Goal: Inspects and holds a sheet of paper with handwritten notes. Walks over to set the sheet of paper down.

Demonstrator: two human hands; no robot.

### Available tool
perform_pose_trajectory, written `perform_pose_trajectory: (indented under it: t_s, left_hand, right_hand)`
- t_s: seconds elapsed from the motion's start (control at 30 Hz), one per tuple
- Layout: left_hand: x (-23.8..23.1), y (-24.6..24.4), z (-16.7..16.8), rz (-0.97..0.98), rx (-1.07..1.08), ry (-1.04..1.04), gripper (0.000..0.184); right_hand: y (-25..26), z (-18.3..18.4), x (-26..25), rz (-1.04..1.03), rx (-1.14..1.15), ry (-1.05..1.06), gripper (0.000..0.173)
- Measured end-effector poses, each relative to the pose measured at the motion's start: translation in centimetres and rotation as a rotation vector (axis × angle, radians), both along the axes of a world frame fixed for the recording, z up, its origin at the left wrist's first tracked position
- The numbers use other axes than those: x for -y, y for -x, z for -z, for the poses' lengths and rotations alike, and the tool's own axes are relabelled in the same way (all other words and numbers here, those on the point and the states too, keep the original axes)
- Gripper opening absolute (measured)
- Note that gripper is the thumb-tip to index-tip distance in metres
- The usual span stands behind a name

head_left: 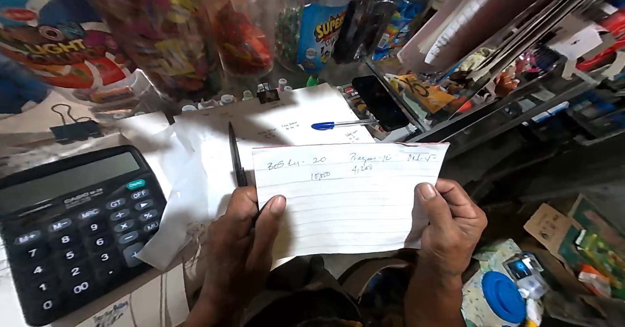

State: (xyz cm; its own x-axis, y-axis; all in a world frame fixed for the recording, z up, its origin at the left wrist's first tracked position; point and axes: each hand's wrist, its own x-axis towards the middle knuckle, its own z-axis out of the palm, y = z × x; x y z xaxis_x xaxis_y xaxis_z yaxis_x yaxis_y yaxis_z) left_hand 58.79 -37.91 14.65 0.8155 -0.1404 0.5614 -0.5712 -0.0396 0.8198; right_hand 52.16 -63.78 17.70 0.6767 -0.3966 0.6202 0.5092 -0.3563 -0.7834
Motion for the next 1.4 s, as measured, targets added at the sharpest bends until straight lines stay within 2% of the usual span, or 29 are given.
perform_pose_trajectory:
  t_s: [1.4]
  left_hand:
    - [-0.5,0.0,0.4,0.025,0.026,0.001,0.017]
  right_hand:
    - [0.8,-1.1,0.3,0.046,0.017,0.025,0.015]
